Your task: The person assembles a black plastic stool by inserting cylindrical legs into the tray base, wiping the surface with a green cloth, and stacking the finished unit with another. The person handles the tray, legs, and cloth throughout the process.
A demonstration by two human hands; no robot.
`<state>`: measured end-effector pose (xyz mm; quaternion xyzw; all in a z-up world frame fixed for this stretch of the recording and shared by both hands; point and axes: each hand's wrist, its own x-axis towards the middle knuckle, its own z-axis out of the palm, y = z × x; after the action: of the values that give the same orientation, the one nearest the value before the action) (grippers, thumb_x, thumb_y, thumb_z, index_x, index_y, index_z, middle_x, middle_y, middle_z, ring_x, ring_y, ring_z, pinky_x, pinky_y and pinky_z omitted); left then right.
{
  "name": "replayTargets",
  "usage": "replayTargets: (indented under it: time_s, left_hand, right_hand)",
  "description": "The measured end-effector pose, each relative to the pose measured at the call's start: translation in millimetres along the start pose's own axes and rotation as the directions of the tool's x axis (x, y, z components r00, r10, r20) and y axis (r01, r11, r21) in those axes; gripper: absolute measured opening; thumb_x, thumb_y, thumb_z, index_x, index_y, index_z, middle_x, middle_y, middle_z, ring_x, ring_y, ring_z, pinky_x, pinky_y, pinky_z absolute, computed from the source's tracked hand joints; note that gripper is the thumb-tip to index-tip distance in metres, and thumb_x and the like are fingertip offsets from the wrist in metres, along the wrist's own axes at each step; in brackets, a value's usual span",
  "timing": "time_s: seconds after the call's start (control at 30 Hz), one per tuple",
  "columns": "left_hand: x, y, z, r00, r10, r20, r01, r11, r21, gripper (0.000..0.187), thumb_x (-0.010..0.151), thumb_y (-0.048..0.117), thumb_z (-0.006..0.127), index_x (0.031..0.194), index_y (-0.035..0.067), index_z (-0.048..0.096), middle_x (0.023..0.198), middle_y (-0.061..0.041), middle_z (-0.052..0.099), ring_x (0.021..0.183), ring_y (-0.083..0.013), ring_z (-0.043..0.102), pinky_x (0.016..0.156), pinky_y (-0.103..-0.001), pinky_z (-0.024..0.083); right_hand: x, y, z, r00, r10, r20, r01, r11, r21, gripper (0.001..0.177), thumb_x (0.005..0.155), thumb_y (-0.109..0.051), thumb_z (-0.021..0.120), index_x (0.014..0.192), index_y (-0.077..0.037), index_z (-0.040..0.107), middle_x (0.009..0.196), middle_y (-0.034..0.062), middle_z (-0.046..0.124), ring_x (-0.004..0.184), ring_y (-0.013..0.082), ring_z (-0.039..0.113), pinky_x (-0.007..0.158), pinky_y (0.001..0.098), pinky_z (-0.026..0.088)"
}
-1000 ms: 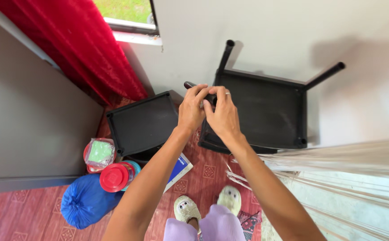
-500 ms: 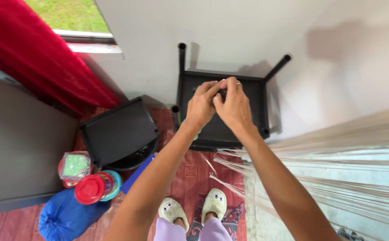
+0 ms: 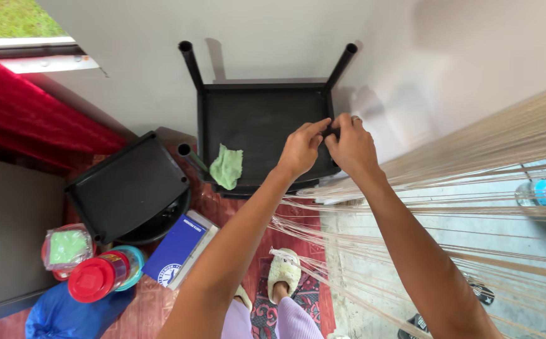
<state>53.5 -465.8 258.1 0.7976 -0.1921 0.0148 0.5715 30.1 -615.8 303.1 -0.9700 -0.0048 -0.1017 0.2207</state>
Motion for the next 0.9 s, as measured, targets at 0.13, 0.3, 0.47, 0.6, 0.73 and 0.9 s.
replayTargets:
  time_s: [0.13,0.3,0.47,0.6,0.73,0.9]
  left_hand:
    - [6,1,24,0.999,-0.021,0.049,0.025,0.997,-0.078,0.041,0.098,0.003,0.057,0.137,0.015,0.063,0.122,-0.013,0.071,0.11,-0.0319,0.07,0.093,-0.039,0.056]
    - [15,5,46,0.991,-0.078,0.111,0.088,0.992,-0.093,0.035,0.104,0.017,0.054,0.138,0.016,0.063,0.124,-0.014,0.071,0.112,-0.0326,0.069,0.095,-0.04,0.055]
    - [19,1,65,0.979,-0.115,0.166,0.131,0.987,-0.089,0.036,0.104,0.024,0.055,0.138,0.017,0.063,0.129,-0.014,0.07,0.115,-0.0333,0.069,0.097,-0.04,0.055]
    - [18,-6,80,0.979,-0.1,0.177,0.114,0.991,-0.068,0.036,0.104,0.024,0.056,0.137,0.015,0.064,0.13,-0.015,0.07,0.117,-0.0339,0.068,0.098,-0.04,0.054]
    - [20,-16,94,0.981,-0.088,0.17,0.102,0.992,-0.073,0.035,0.103,0.023,0.057,0.136,0.013,0.064,0.129,-0.015,0.07,0.114,-0.0335,0.069,0.096,-0.04,0.055]
    - [22,-27,109,0.981,-0.096,0.169,0.105,0.993,-0.045,0.036,0.102,0.02,0.057,0.137,0.013,0.064,0.121,-0.015,0.072,0.107,-0.0331,0.071,0.094,-0.04,0.055]
  right_hand:
    - [-5,26,-4,0.998,0.053,0.034,-0.052,0.998,-0.042,0.028,0.086,-0.017,0.068,0.11,-0.005,0.058,0.106,0.0235,0.064,0.08,0.0445,0.068,0.073,0.052,0.057]
    - [-6,60,2,0.99,0.123,0.067,-0.116,0.988,-0.101,0.028,0.085,-0.019,0.068,0.108,-0.006,0.06,0.106,0.0215,0.064,0.08,0.0441,0.068,0.074,0.0538,0.055]
    - [-11,94,21,1.0,0.022,0.005,-0.02,0.983,-0.184,0.025,0.084,-0.017,0.068,0.105,-0.006,0.06,0.097,0.0163,0.067,0.081,0.0368,0.068,0.079,0.0532,0.05]
    - [-17,117,32,0.999,0.035,0.015,-0.032,0.983,-0.181,0.023,0.084,-0.017,0.068,0.104,-0.007,0.061,0.095,0.0151,0.067,0.08,0.0361,0.067,0.078,0.0525,0.049]
    - [-20,130,41,0.999,0.028,0.023,-0.023,0.985,-0.171,0.023,0.085,-0.017,0.068,0.105,-0.007,0.062,0.094,0.014,0.068,0.081,0.0349,0.068,0.079,0.0526,0.049]
    - [-14,145,49,0.994,-0.044,0.101,0.057,0.99,-0.13,0.03,0.086,-0.024,0.072,0.106,-0.004,0.063,0.094,0.0158,0.069,0.082,0.0378,0.069,0.07,0.0527,0.053]
